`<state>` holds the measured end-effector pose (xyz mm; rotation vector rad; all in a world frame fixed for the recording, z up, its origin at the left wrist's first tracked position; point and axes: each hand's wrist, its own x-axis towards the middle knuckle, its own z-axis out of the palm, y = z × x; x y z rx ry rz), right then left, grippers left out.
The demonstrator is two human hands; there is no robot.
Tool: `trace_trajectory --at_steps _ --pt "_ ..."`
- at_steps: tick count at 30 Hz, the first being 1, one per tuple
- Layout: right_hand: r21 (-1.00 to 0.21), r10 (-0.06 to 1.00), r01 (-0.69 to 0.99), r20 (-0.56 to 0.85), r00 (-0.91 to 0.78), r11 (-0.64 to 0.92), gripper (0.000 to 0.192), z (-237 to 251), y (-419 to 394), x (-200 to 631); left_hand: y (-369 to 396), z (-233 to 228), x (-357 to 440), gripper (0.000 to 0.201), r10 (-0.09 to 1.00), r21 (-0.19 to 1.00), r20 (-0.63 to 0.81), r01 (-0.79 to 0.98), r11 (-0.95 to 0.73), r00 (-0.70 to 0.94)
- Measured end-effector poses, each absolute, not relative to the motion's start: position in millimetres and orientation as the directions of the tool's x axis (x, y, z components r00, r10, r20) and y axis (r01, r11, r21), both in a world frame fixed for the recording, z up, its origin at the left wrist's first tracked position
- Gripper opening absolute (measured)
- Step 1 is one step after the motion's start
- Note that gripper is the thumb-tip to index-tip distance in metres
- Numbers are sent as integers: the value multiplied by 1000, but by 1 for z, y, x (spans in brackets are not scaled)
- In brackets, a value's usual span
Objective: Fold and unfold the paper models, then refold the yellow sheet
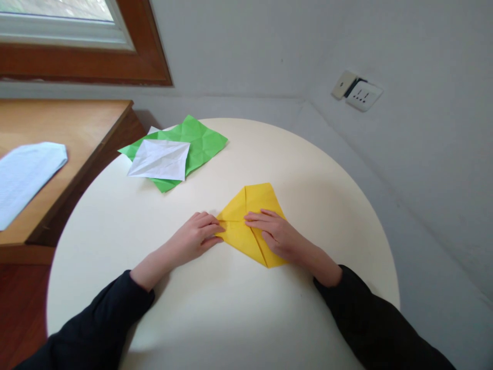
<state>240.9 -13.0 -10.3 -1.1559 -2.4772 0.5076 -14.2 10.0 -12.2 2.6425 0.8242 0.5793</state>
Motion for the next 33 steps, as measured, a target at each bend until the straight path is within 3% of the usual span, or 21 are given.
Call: trace_trajectory --at_steps 5,17,26,33 --pt "-492 779 646 113 -617 584 47 -2 -14 242 9 -13 -12 25 550 331 324 452 -828 770" --pt "-634 765 582 24 -644 509 44 4 -11 249 9 -13 -12 24 525 304 350 436 -847 776" --pt "-660 780 592 -14 -625 463 44 4 -11 249 5 -9 -13 24 540 329 335 441 -835 773" --pt "-666 781 588 -11 -624 460 43 5 -10 249 1 -7 -9 22 515 246 395 452 -857 761"
